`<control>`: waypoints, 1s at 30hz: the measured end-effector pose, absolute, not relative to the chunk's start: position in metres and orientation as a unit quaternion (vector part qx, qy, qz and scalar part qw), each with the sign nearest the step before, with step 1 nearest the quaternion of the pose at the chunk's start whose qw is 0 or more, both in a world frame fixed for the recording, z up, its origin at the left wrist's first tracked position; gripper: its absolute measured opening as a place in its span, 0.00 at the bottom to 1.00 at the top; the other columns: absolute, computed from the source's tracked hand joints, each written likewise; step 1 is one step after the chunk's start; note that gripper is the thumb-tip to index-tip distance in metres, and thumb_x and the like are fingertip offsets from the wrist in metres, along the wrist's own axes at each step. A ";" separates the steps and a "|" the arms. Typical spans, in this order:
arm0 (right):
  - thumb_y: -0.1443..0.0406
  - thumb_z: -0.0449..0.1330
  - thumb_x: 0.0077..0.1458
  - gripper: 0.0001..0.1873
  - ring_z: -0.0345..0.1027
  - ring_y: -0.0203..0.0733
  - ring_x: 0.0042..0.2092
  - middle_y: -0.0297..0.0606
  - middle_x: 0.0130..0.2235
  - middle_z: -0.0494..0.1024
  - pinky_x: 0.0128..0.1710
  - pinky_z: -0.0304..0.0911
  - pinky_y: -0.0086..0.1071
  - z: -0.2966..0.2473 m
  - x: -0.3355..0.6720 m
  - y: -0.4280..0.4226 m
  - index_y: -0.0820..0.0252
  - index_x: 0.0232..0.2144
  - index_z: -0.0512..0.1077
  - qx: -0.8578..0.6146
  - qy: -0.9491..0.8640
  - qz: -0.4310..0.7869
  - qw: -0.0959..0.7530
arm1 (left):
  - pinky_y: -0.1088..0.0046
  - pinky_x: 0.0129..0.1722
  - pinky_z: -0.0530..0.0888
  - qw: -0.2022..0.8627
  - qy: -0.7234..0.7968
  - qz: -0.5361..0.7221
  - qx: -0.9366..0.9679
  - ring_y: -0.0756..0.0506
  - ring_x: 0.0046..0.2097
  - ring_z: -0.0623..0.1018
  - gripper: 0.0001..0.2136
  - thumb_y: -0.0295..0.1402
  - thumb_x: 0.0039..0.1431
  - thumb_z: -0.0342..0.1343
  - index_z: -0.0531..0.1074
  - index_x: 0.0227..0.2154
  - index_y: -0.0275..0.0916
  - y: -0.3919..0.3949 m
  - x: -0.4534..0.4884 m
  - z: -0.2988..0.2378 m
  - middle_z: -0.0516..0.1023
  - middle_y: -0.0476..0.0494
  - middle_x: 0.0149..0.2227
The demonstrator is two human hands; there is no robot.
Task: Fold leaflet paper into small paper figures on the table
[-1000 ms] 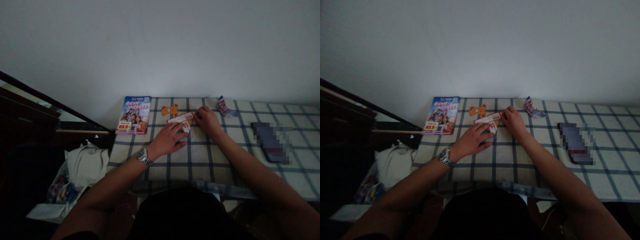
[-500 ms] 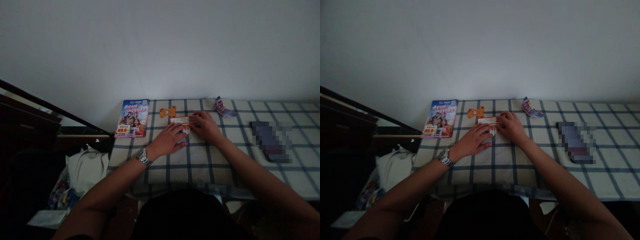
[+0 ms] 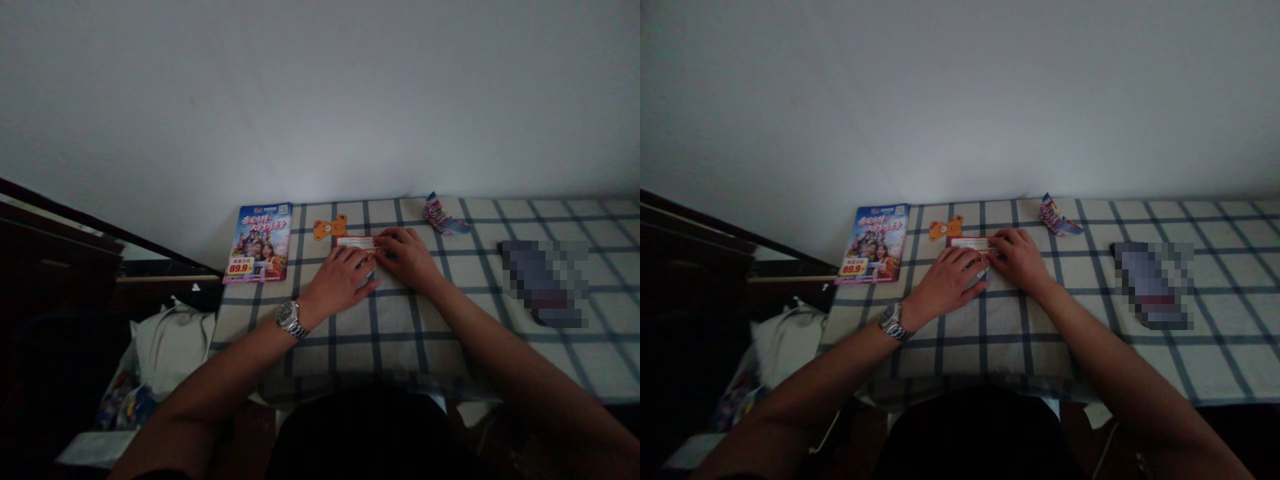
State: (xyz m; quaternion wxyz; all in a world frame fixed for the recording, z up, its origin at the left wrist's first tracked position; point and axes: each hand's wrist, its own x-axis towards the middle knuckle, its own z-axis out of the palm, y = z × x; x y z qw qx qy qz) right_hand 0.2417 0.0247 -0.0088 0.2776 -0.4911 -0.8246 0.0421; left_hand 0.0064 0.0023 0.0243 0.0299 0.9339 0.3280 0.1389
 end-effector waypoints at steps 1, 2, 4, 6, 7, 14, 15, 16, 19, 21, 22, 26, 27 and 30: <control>0.59 0.62 0.66 0.18 0.68 0.57 0.52 0.48 0.52 0.77 0.54 0.68 0.52 -0.009 0.242 0.025 0.55 0.56 0.77 -0.489 -0.825 0.043 0.278 | 0.50 0.62 0.68 0.029 0.333 0.140 0.932 0.35 0.60 0.72 0.20 0.46 0.74 0.52 0.71 0.59 0.39 0.001 0.007 0.024 0.75 0.37 0.58; 0.59 0.62 0.67 0.18 0.68 0.57 0.52 0.48 0.53 0.77 0.54 0.68 0.52 -0.009 0.242 0.025 0.55 0.56 0.77 -0.488 -0.826 0.043 0.279 | 0.51 0.62 0.69 0.029 0.336 0.142 0.931 0.36 0.59 0.72 0.20 0.46 0.74 0.51 0.71 0.60 0.39 0.000 0.008 0.023 0.75 0.37 0.58; 0.59 0.61 0.67 0.18 0.68 0.57 0.53 0.48 0.53 0.77 0.54 0.69 0.52 -0.009 0.242 0.025 0.55 0.56 0.77 -0.486 -0.827 0.041 0.280 | 0.51 0.61 0.69 0.035 0.341 0.149 0.928 0.36 0.60 0.72 0.20 0.45 0.75 0.49 0.70 0.61 0.39 -0.001 0.008 0.022 0.75 0.37 0.59; 0.59 0.61 0.67 0.18 0.68 0.57 0.52 0.49 0.52 0.77 0.53 0.69 0.53 -0.009 0.242 0.024 0.55 0.56 0.77 -0.486 -0.827 0.042 0.278 | 0.51 0.62 0.68 0.042 0.347 0.157 0.924 0.37 0.61 0.71 0.20 0.45 0.76 0.48 0.70 0.61 0.39 -0.003 0.006 0.022 0.75 0.38 0.60; 0.59 0.62 0.67 0.17 0.68 0.57 0.52 0.49 0.52 0.77 0.53 0.69 0.53 -0.008 0.242 0.024 0.55 0.55 0.78 -0.486 -0.827 0.043 0.278 | 0.51 0.62 0.68 0.045 0.350 0.160 0.922 0.36 0.62 0.71 0.21 0.46 0.76 0.48 0.70 0.61 0.40 -0.003 0.005 0.021 0.76 0.39 0.60; 0.58 0.63 0.67 0.12 0.69 0.55 0.51 0.48 0.50 0.78 0.53 0.70 0.53 0.000 0.243 0.017 0.55 0.47 0.82 -0.461 -0.839 0.060 0.285 | 0.50 0.63 0.68 0.050 0.386 0.160 0.907 0.35 0.65 0.69 0.21 0.46 0.75 0.49 0.69 0.62 0.40 0.000 -0.007 0.023 0.74 0.39 0.63; 0.58 0.62 0.67 0.11 0.70 0.55 0.51 0.48 0.50 0.78 0.53 0.70 0.52 0.002 0.243 0.016 0.54 0.45 0.82 -0.448 -0.845 0.069 0.285 | 0.50 0.63 0.68 0.051 0.390 0.161 0.905 0.35 0.65 0.69 0.21 0.46 0.75 0.49 0.69 0.62 0.40 0.000 -0.009 0.022 0.73 0.39 0.63; 0.58 0.62 0.67 0.10 0.70 0.55 0.51 0.47 0.50 0.78 0.53 0.71 0.52 0.003 0.243 0.015 0.54 0.44 0.83 -0.435 -0.851 0.078 0.285 | 0.49 0.63 0.68 0.054 0.394 0.161 0.903 0.35 0.65 0.69 0.21 0.46 0.75 0.49 0.69 0.62 0.41 0.001 -0.010 0.022 0.73 0.39 0.64; 0.58 0.63 0.67 0.10 0.71 0.54 0.52 0.46 0.50 0.79 0.53 0.71 0.52 0.005 0.240 0.013 0.53 0.43 0.83 -0.396 -0.866 0.110 0.286 | 0.49 0.62 0.69 0.064 0.398 0.169 0.900 0.35 0.64 0.70 0.20 0.46 0.75 0.50 0.70 0.61 0.41 0.003 -0.011 0.021 0.73 0.40 0.63; 0.58 0.63 0.67 0.10 0.72 0.53 0.52 0.46 0.49 0.79 0.53 0.72 0.51 0.004 0.239 0.012 0.54 0.44 0.82 -0.383 -0.869 0.123 0.288 | 0.49 0.63 0.69 0.070 0.394 0.173 0.900 0.35 0.64 0.70 0.19 0.45 0.75 0.51 0.71 0.60 0.41 0.003 -0.011 0.020 0.73 0.40 0.63; 0.58 0.63 0.67 0.11 0.72 0.53 0.52 0.47 0.49 0.79 0.52 0.72 0.51 0.004 0.239 0.011 0.55 0.44 0.82 -0.381 -0.869 0.126 0.290 | 0.49 0.63 0.69 0.072 0.393 0.176 0.900 0.35 0.64 0.70 0.18 0.44 0.75 0.51 0.71 0.60 0.41 0.004 -0.011 0.020 0.73 0.39 0.63; 0.59 0.62 0.67 0.10 0.73 0.52 0.51 0.46 0.49 0.80 0.52 0.73 0.51 0.002 0.241 0.014 0.54 0.44 0.82 -0.384 -0.868 0.123 0.292 | 0.48 0.65 0.69 0.085 0.383 0.184 0.901 0.35 0.64 0.70 0.18 0.41 0.74 0.53 0.70 0.60 0.41 0.005 -0.012 0.018 0.72 0.39 0.62; 0.59 0.62 0.67 0.10 0.73 0.52 0.51 0.46 0.49 0.80 0.52 0.73 0.51 0.002 0.241 0.015 0.54 0.45 0.82 -0.386 -0.866 0.119 0.293 | 0.48 0.65 0.69 0.091 0.379 0.187 0.902 0.35 0.64 0.71 0.18 0.41 0.74 0.54 0.70 0.60 0.40 0.006 -0.012 0.017 0.72 0.38 0.62; 0.61 0.62 0.68 0.11 0.73 0.53 0.53 0.47 0.51 0.80 0.54 0.72 0.51 0.000 0.243 0.019 0.55 0.49 0.80 -0.392 -0.861 0.106 0.306 | 0.47 0.66 0.69 0.105 0.356 0.200 0.907 0.35 0.63 0.71 0.19 0.41 0.72 0.56 0.69 0.60 0.39 0.008 -0.013 0.014 0.72 0.37 0.61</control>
